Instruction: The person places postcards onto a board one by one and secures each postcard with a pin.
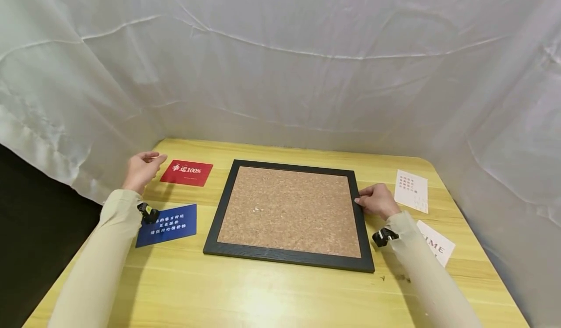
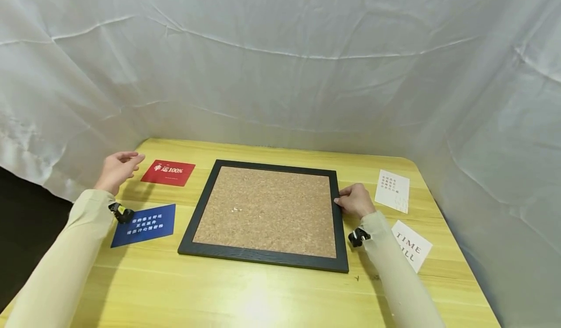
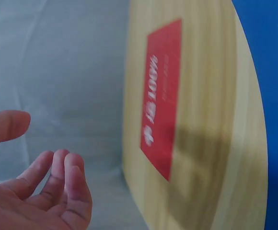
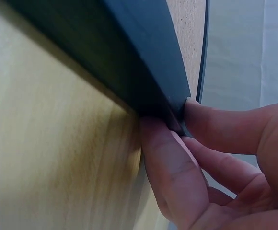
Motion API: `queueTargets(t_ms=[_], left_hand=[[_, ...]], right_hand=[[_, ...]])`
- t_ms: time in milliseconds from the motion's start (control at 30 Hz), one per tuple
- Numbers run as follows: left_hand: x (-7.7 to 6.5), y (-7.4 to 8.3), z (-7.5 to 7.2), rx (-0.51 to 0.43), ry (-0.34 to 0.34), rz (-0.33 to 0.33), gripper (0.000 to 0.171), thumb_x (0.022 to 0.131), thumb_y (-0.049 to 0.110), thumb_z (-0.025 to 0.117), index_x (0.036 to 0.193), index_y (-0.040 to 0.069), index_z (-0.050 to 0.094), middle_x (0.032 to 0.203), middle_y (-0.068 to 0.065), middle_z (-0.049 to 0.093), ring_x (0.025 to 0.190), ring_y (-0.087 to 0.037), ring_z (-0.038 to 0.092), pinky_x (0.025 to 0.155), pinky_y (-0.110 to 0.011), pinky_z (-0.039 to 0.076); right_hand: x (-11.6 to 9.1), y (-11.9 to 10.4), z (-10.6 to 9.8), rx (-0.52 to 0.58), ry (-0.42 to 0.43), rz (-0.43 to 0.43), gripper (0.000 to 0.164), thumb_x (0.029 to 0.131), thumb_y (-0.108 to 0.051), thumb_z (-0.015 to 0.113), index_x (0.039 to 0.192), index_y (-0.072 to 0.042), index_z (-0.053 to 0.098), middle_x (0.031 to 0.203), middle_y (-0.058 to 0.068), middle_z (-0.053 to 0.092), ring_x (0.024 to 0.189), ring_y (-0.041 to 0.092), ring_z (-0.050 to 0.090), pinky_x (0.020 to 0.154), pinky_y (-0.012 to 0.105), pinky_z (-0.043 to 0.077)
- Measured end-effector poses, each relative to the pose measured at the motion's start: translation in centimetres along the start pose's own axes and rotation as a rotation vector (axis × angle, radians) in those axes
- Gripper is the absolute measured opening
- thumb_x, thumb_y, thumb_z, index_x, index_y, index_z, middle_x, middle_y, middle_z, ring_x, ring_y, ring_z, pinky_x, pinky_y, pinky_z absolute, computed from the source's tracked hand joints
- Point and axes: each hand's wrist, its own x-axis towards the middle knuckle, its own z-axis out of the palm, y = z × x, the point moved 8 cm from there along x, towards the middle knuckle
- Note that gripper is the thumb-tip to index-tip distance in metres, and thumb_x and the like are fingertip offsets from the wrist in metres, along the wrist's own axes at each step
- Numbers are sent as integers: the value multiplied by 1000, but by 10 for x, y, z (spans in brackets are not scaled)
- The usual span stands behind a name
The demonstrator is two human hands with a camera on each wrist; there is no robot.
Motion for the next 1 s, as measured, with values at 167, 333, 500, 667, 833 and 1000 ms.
queueTargets(t_ms=[167, 333, 500, 667, 833, 1000], left_hand=[[19, -17, 9, 95, -46, -43, 73, 104, 45, 53, 153, -8, 39, 142, -31, 51, 117, -36, 57, 87, -31, 49], [29, -28, 14, 248, -83, -65, 78, 104, 44, 50, 152, -15, 33, 148, -39, 44, 131, -49, 49, 111, -55, 45], [37, -40, 22, 441, -145, -89, 83, 102, 47, 51, 144, -22, 36, 146, -44, 36, 134, -58, 35, 117, -64, 35], [39, -57, 26, 553, -175, -158, 84, 99, 51, 53, 135, -24, 42, 138, -44, 32, 134, -60, 24, 114, -67, 31], [35, -61, 29, 539, -170, -204, 89, 96, 51, 57, 141, -23, 37, 144, -47, 25, 139, -61, 16, 116, -68, 29], [32, -58, 34, 546, -168, -215, 92, 95, 49, 60, 146, -23, 32, 152, -48, 16, 144, -62, 10, 120, -70, 24]], right_hand=[[0, -4, -2, -1, 6, -2, 42, 98, -6, 66, 133, 16, 59, 125, 36, 67, 91, 19, 75, 79, 34, 64], [0, -8, -3, -4, 5, -5, 42, 99, -7, 65, 133, 16, 59, 126, 36, 66, 91, 19, 75, 81, 35, 64], [0, -6, -3, 1, 23, -3, 41, 98, -5, 66, 132, 17, 60, 125, 36, 67, 89, 18, 74, 80, 35, 64], [-2, -1, 0, 10, 24, 1, 41, 98, -6, 66, 132, 16, 60, 126, 36, 66, 89, 19, 75, 80, 35, 64], [-4, 1, 1, 9, 24, -7, 41, 98, -5, 66, 132, 17, 60, 123, 36, 68, 89, 19, 75, 79, 36, 64], [-5, -1, 2, 12, 28, -14, 40, 98, -5, 66, 131, 17, 61, 122, 36, 68, 88, 19, 75, 78, 35, 64]])
